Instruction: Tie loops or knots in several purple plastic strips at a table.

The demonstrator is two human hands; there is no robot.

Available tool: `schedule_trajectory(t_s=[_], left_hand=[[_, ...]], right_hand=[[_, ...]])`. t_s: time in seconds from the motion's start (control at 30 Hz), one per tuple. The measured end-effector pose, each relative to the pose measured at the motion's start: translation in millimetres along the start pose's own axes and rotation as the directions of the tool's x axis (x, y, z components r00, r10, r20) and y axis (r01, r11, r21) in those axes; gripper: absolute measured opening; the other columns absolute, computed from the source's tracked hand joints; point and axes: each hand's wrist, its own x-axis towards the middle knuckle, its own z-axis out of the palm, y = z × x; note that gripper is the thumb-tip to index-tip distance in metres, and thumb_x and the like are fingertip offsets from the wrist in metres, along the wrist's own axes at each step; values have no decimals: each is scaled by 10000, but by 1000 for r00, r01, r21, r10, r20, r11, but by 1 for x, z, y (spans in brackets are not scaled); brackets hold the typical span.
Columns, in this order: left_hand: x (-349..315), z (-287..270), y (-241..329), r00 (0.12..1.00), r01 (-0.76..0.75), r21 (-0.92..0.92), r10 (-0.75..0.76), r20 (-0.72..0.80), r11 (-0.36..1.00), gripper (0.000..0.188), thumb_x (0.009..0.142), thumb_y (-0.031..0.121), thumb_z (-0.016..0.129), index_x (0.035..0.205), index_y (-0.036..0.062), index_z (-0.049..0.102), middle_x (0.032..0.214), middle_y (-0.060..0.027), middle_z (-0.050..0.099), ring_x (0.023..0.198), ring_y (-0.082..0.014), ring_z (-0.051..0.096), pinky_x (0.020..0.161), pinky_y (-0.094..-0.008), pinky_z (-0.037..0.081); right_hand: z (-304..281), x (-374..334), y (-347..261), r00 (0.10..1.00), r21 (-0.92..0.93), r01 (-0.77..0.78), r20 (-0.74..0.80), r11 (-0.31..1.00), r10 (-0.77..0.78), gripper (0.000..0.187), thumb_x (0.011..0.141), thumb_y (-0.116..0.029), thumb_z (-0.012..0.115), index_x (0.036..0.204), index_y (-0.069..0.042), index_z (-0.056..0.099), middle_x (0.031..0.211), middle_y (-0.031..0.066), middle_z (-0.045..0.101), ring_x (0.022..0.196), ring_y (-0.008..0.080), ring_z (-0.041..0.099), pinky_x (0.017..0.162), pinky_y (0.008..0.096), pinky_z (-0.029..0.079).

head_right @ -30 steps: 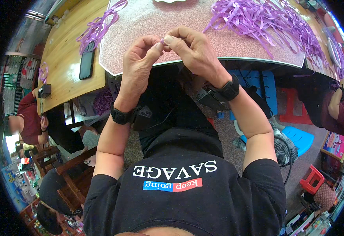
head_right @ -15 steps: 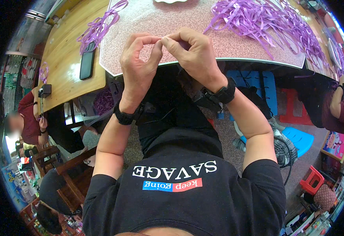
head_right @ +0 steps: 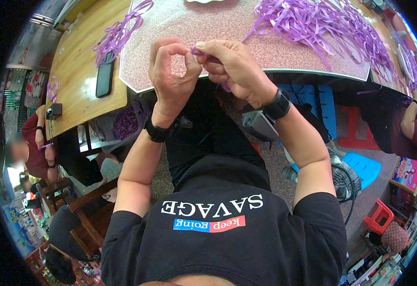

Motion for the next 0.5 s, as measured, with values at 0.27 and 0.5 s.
schedule_trajectory(t_s=[0.27, 0.5], left_hand=[[0, -3, -2, 998, -56, 31, 57, -15, 998, 244, 708, 3, 696, 887, 76, 548, 915, -94, 581, 862, -269, 564, 782, -372, 435], [3, -9, 5, 996, 53, 29, -55, 76, 998, 121, 790, -13, 674, 880, 23, 601, 916, -116, 612, 867, -265, 598, 785, -358, 484]], right_hand=[[0, 0, -1, 979, 180, -202, -6, 963, 206, 200, 978, -240, 605, 885, -62, 619, 691, -66, 507, 514, -7, 354, 434, 156, 285], [-2, 0, 5, 984, -206, 158, -49, 966, -171, 193, 970, -212, 636, 956, -21, 662, 741, -43, 577, 527, -10, 395, 449, 159, 302]])
